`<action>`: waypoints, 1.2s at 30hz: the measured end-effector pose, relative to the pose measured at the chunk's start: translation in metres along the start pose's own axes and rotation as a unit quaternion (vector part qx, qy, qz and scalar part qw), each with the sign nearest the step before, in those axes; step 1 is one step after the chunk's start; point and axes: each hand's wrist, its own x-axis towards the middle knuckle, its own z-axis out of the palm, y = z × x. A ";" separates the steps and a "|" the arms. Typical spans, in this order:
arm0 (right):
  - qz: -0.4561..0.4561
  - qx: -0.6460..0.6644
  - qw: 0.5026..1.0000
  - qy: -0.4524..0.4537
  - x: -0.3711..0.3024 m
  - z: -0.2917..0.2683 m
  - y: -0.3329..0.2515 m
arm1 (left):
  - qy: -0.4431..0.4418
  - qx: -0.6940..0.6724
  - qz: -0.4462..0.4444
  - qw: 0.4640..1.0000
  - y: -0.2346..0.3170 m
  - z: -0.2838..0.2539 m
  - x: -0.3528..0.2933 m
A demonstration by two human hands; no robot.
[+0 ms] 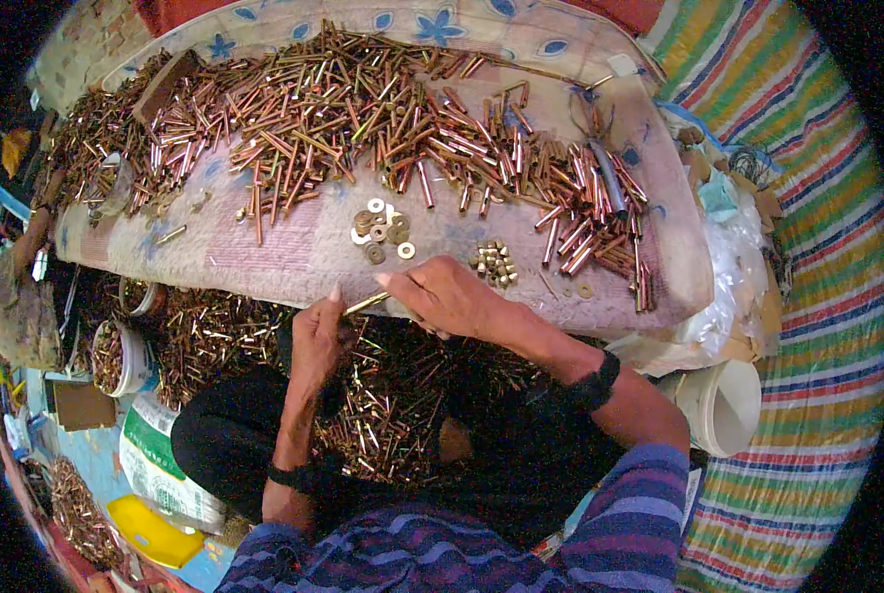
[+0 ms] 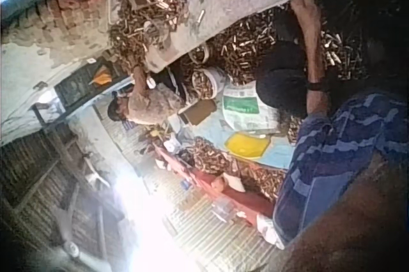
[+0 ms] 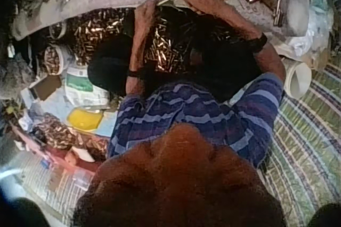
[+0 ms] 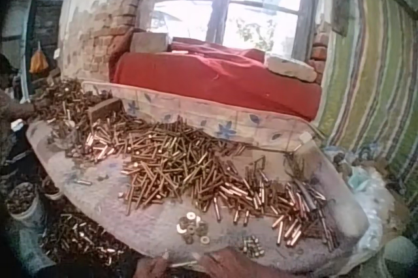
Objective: The person sits on the floor and repeatedly picks up small brass-colored metal tubes and washers, inserting washers into the tubes and placing the assembled pieces on a nearby mat. Another person occasionally pours more parts from a bucket onto the workspace.
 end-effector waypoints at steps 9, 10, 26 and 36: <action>-0.033 -0.042 0.994 0.096 0.005 0.003 0.004 | -0.012 0.019 -0.011 1.000 0.008 -0.003 -0.001; 0.004 -0.057 0.991 0.120 0.007 0.009 0.004 | -0.009 0.015 -0.034 0.999 0.006 -0.001 -0.002; 0.025 -0.081 0.996 0.029 0.002 -0.001 -0.001 | 0.013 -0.011 -0.031 0.999 0.003 0.006 0.001; 0.091 0.055 0.994 0.014 0.000 0.008 -0.001 | 0.072 0.042 0.057 0.995 -0.005 0.006 0.001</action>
